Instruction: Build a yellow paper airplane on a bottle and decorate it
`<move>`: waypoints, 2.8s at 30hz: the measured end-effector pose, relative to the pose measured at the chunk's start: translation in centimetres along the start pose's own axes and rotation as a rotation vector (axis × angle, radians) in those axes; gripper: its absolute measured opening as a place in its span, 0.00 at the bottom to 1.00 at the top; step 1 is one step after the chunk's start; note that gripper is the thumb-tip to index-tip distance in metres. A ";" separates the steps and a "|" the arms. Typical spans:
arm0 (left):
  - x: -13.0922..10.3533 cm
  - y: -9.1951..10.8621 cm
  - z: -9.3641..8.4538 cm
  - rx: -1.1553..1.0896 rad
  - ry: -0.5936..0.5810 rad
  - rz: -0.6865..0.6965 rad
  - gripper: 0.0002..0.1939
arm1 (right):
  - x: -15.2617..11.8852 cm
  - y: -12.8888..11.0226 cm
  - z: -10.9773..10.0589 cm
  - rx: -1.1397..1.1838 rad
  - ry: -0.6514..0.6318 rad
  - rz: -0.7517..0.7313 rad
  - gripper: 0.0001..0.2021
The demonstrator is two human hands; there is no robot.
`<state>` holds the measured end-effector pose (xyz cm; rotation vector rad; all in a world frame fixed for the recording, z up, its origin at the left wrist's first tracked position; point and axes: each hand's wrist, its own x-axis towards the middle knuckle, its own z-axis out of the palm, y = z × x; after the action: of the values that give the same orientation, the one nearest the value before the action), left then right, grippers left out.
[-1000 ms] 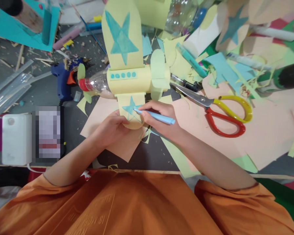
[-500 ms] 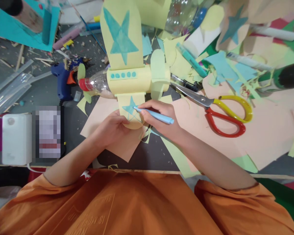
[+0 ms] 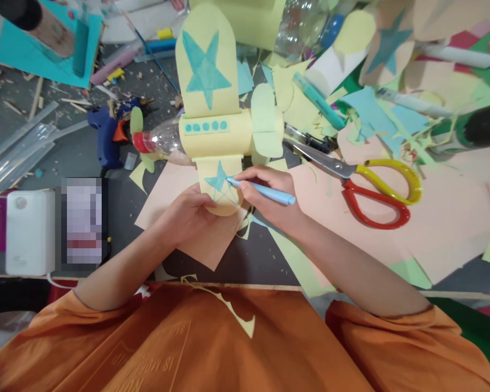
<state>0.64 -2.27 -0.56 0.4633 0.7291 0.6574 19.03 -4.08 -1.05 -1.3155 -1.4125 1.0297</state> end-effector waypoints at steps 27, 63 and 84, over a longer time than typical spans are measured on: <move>-0.1 -0.1 -0.3 -0.032 -0.026 0.006 0.18 | -0.1 -0.3 -0.9 -0.023 -0.207 -0.067 0.06; 0.0 -0.2 -0.4 -0.005 -0.027 0.008 0.21 | -0.2 -0.1 -0.7 -0.076 -0.067 -0.107 0.07; 0.0 -0.1 -0.4 -0.005 0.004 0.003 0.21 | -0.4 0.0 -0.4 -0.059 -0.017 -0.078 0.06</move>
<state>0.42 -2.26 -0.93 0.4591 0.7306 0.6627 19.41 -4.49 -0.96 -1.2862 -1.5052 0.9566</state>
